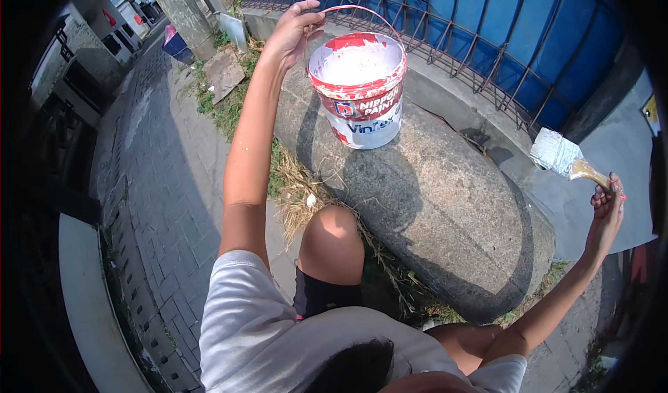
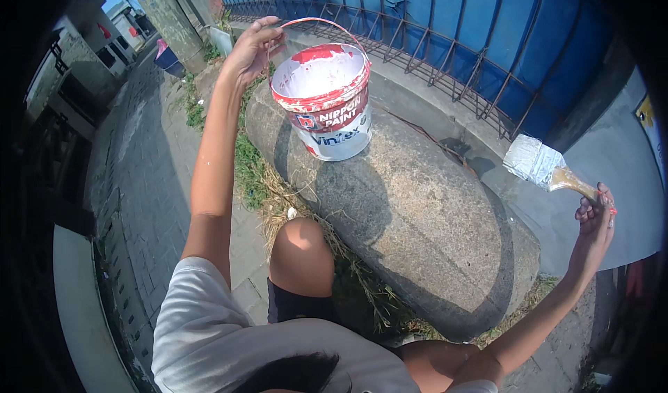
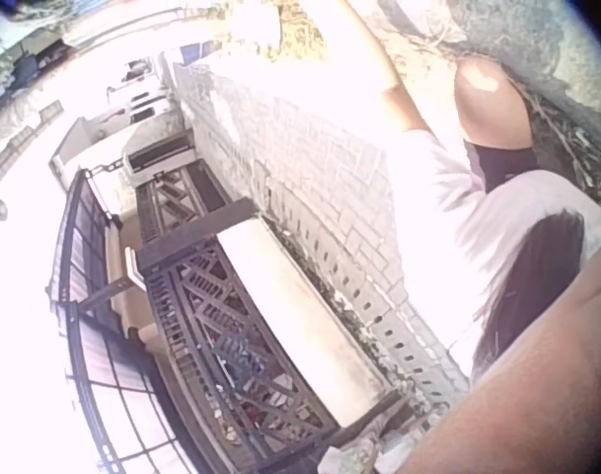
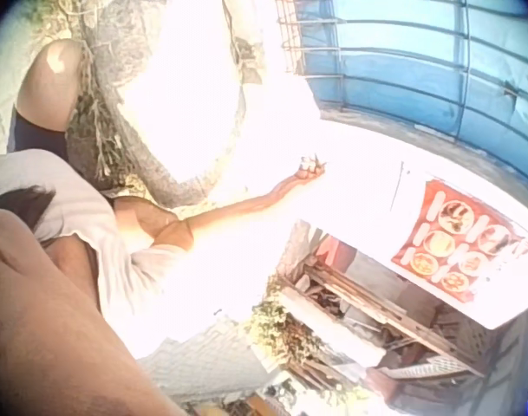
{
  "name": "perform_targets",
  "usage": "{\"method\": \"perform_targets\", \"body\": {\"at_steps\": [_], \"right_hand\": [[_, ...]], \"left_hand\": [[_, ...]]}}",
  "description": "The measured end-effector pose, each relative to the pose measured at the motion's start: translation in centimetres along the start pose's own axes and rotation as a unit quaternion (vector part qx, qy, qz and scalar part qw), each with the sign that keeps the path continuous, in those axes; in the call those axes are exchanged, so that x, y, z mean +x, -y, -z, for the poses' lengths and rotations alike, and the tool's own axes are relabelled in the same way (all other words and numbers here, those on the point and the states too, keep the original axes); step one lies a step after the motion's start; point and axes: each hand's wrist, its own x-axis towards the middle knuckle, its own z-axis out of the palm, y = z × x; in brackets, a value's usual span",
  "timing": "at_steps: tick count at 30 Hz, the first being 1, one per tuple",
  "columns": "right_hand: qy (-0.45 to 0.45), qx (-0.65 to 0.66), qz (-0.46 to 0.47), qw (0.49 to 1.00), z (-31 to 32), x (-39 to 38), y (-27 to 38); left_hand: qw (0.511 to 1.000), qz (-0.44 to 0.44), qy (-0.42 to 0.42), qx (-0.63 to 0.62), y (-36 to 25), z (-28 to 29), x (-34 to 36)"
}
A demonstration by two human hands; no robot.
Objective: The person paints the side of a concrete wall using white paint and a brush, repeatedly dipping the brush into a paint bucket and applying it to the surface.
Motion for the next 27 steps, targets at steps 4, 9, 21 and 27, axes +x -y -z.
{"method": "perform_targets", "body": {"at_steps": [4, 9, 21, 27], "right_hand": [[0.035, 0.032, -0.007, 0.999, -6.7, 0.9, 1.8], [0.107, 0.026, 0.085, 0.99, -20.1, 3.0, 5.8], [0.497, -0.291, 0.257, 0.776, -44.1, 3.0, 1.8], [0.569, -0.351, 0.21, 0.713, -46.4, 2.4, 0.9]], "left_hand": [[0.999, -0.021, -0.002, 0.045, 1.3, 1.9, -0.5], [0.998, -0.032, 0.048, 0.038, 4.0, 3.7, 0.4], [0.924, 0.002, 0.3, -0.238, 5.4, 5.8, 3.0], [0.964, -0.043, 0.222, -0.141, 6.2, 5.6, 3.5]]}}
